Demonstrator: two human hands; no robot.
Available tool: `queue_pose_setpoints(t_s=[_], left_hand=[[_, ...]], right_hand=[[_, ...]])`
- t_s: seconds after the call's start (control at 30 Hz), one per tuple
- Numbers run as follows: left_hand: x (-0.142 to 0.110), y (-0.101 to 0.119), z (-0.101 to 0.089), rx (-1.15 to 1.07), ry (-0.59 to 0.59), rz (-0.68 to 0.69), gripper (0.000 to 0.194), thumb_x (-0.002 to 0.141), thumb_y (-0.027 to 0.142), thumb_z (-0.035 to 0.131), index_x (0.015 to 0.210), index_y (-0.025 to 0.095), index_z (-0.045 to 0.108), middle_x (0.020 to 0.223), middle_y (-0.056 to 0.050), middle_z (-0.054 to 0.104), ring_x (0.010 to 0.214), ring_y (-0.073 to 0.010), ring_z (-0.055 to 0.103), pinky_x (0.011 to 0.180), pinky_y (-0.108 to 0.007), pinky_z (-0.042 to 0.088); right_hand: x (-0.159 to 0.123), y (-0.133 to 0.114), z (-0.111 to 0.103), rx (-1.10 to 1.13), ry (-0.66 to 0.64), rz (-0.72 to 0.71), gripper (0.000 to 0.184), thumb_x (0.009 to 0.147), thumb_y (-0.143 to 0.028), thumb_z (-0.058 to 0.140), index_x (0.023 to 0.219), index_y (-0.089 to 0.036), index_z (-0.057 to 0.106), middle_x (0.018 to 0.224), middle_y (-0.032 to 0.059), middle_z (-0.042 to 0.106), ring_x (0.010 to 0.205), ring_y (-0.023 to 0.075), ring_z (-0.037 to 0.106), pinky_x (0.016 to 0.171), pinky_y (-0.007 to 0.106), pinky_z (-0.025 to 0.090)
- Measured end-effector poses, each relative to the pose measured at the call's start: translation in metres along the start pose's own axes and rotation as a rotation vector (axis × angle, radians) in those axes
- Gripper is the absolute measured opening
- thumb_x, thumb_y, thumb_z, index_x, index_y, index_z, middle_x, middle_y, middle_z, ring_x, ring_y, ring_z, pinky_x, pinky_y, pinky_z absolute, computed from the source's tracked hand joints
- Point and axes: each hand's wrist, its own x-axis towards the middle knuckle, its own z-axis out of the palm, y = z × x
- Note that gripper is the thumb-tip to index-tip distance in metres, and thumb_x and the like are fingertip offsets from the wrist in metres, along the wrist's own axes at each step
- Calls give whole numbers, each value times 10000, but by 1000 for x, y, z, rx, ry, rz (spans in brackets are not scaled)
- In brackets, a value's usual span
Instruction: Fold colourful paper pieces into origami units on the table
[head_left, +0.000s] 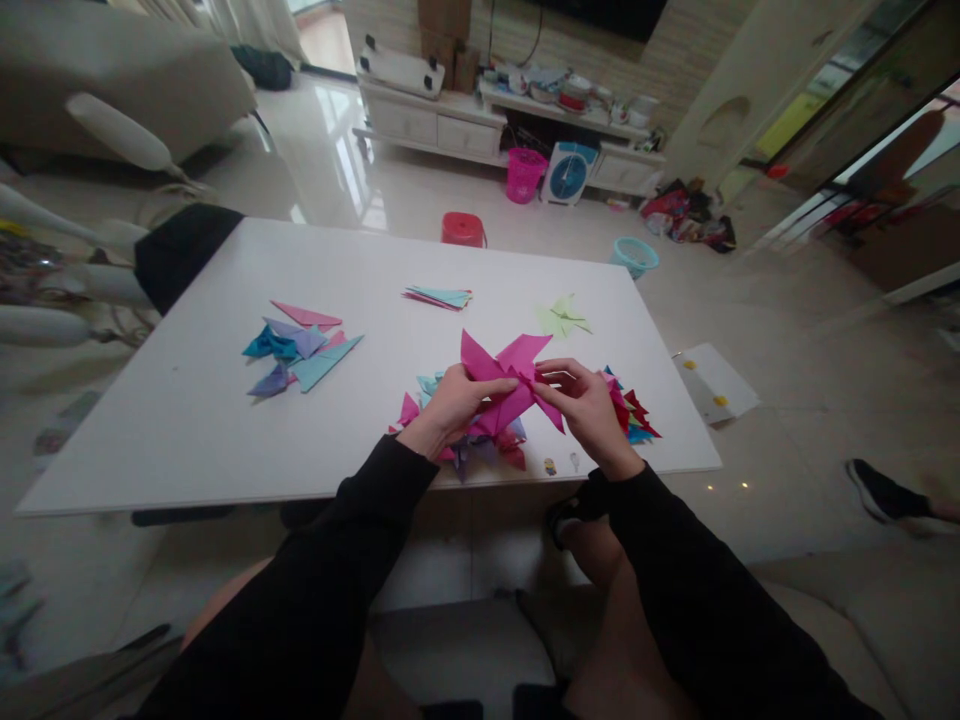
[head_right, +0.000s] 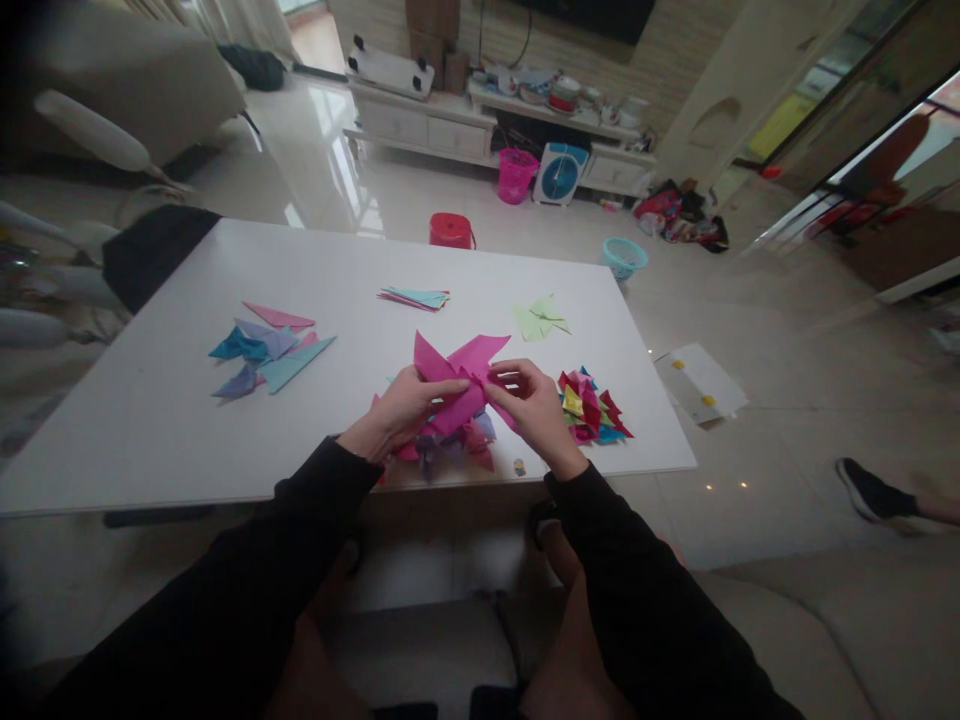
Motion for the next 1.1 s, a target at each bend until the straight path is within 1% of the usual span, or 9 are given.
queue_pose_setpoints(t_s=[0.17, 0.23, 0.37, 0.5, 0.6, 0.73, 0.83, 1.0, 1.1], left_hand=[[-5, -1, 2, -32, -1, 5, 324, 594, 168, 906, 858, 75, 743, 834, -125, 763, 698, -199, 710, 664, -318, 590], [-7, -1, 2, -17, 3, 24, 331, 599, 155, 886, 889, 82, 744, 848, -111, 766, 694, -190, 708, 658, -309, 587], [-7, -7, 1, 38, 31, 71, 374, 603, 195, 876, 937, 90, 743, 876, -107, 771, 675, -179, 697, 618, -287, 563], [-3, -12, -4, 154, 93, 102, 381, 594, 263, 894, 898, 81, 754, 875, -130, 770, 674, -192, 696, 596, -283, 548], [-2, -13, -6, 224, 140, 129, 403, 573, 293, 910, 885, 86, 759, 866, -128, 768, 693, -202, 696, 586, -278, 541], [-6, -10, -5, 301, 200, 158, 373, 589, 301, 895, 860, 84, 757, 822, -118, 760, 673, -190, 672, 558, -264, 513], [-9, -9, -3, 403, 252, 179, 364, 608, 320, 888, 839, 70, 758, 801, -121, 751, 644, -172, 636, 517, -246, 461], [-7, -13, -2, 421, 199, 205, 367, 630, 339, 881, 845, 70, 755, 789, -103, 735, 620, -146, 587, 531, -246, 438], [-4, -17, -5, 407, 166, 216, 334, 626, 332, 878, 803, 85, 740, 779, -87, 721, 629, -139, 574, 539, -240, 427]], right_hand=[[-3, 4, 3, 92, -24, 150, 351, 711, -444, 879, 949, -242, 719, 956, 37, 750, 922, 225, 706, 833, 376, 576], [-4, 6, 5, 99, -17, 150, 349, 712, -440, 873, 949, -243, 709, 983, 38, 747, 964, 231, 700, 842, 375, 572], [-6, 8, 10, 15, 42, 33, 301, 739, -399, 841, 938, -246, 676, 1102, 38, 709, 1053, 228, 672, 905, 391, 548], [-9, 6, 14, -191, 88, -101, 219, 779, -359, 798, 924, -241, 684, 1224, 54, 641, 1165, 242, 623, 957, 414, 504], [-10, 3, 15, -261, 102, -126, 149, 803, -348, 769, 855, -228, 698, 1224, 67, 633, 1173, 256, 617, 935, 419, 495], [-10, 3, 17, -296, 130, -163, 116, 812, -310, 764, 776, -220, 698, 1185, 69, 655, 1136, 256, 626, 893, 407, 488], [-12, 4, 20, -369, 139, -248, 85, 827, -275, 754, 774, -228, 707, 1119, 67, 668, 1088, 251, 626, 875, 406, 484], [-15, 0, 23, -594, 163, -452, 82, 835, -189, 741, 786, -231, 690, 925, 48, 646, 943, 244, 595, 865, 421, 468], [-15, -2, 23, -656, 148, -505, 90, 851, -166, 719, 804, -227, 673, 856, 37, 630, 872, 238, 578, 803, 404, 458]])
